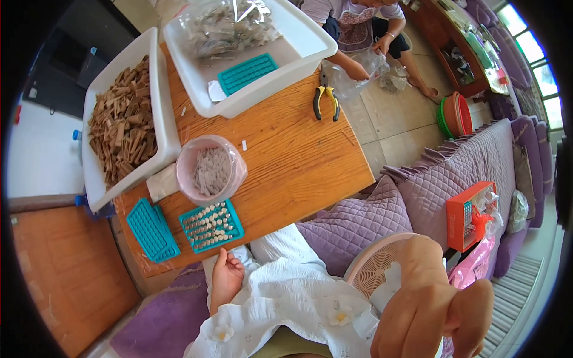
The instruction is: The person arranges small cylindrical components and cardboard strips into a blue tray by hand, as part of an assembly process.
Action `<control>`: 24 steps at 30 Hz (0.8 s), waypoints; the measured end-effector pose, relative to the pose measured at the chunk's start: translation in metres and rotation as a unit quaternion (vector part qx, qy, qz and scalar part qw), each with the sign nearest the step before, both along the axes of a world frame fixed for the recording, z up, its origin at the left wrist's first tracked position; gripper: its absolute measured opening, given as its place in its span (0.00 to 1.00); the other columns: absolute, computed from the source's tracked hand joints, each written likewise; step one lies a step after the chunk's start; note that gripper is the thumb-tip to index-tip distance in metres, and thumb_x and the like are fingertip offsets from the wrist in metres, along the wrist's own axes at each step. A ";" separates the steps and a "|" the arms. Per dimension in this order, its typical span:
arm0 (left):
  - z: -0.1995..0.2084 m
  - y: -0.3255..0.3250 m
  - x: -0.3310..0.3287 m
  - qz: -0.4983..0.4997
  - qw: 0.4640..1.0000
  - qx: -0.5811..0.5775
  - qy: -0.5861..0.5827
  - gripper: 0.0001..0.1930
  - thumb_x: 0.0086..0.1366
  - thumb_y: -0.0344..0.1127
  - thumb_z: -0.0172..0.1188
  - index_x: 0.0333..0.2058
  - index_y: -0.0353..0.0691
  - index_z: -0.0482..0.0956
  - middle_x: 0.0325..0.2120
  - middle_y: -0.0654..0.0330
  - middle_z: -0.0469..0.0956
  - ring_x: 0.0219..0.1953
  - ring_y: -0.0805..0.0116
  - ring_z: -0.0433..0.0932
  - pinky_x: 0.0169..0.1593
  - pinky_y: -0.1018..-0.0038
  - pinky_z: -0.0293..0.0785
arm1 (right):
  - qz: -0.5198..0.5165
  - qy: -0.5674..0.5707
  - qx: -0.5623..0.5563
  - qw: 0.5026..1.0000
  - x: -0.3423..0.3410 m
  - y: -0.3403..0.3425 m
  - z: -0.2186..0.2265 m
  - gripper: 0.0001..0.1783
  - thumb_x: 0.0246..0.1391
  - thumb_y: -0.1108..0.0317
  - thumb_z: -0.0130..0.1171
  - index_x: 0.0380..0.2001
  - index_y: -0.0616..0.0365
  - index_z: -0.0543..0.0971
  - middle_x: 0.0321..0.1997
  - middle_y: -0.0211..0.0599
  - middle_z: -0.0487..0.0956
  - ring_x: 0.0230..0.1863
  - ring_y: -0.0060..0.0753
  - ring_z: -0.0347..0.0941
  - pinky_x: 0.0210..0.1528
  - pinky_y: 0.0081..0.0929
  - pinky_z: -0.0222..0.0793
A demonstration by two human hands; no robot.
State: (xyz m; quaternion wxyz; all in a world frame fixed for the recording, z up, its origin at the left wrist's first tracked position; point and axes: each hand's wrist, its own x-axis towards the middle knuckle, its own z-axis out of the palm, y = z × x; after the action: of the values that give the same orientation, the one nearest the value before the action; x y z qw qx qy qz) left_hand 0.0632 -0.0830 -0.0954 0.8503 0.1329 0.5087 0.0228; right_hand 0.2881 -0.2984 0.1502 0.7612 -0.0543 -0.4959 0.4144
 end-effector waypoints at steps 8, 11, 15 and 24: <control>0.006 0.007 -0.026 -0.015 0.992 -0.098 -0.076 0.04 0.61 0.32 0.51 0.35 0.45 0.73 0.23 0.68 0.72 0.23 0.76 0.68 0.29 0.78 0.65 | 0.019 0.013 -0.060 0.998 -0.041 0.027 0.009 0.16 0.56 0.62 0.50 0.42 0.55 0.59 0.33 0.54 0.73 0.32 0.41 0.71 0.33 0.34 0.68; 0.022 0.002 -0.023 -0.030 0.995 -0.047 -0.080 0.04 0.61 0.32 0.51 0.34 0.42 0.72 0.24 0.66 0.72 0.24 0.76 0.67 0.29 0.80 0.65 | 0.084 0.014 -0.054 0.995 -0.046 0.037 0.005 0.15 0.56 0.62 0.50 0.41 0.54 0.59 0.35 0.56 0.72 0.32 0.42 0.71 0.33 0.33 0.68; 0.029 0.005 -0.033 -0.045 0.985 0.110 -0.126 0.04 0.59 0.28 0.50 0.35 0.42 0.70 0.25 0.65 0.70 0.25 0.77 0.66 0.30 0.80 0.64 | 0.062 -0.015 -0.022 0.998 -0.060 0.046 -0.006 0.12 0.57 0.62 0.49 0.40 0.51 0.61 0.39 0.55 0.72 0.32 0.40 0.71 0.33 0.32 0.69; 0.056 0.034 0.026 -0.305 0.433 0.844 -0.085 0.19 0.49 0.26 0.49 0.43 0.39 0.74 0.42 0.54 0.69 0.45 0.53 0.65 0.51 0.60 0.59 | -0.458 -0.425 -0.368 0.689 -0.052 0.115 -0.196 0.13 0.44 0.68 0.57 0.36 0.58 0.75 0.38 0.44 0.68 0.38 0.44 0.66 0.40 0.33 0.66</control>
State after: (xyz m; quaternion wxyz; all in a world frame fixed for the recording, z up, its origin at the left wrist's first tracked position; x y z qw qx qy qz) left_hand 0.0891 -0.0486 -0.0393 0.3063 0.9283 0.0886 0.1912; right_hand 0.2358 -0.1838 -0.0463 0.4831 -0.7207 -0.4878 0.0960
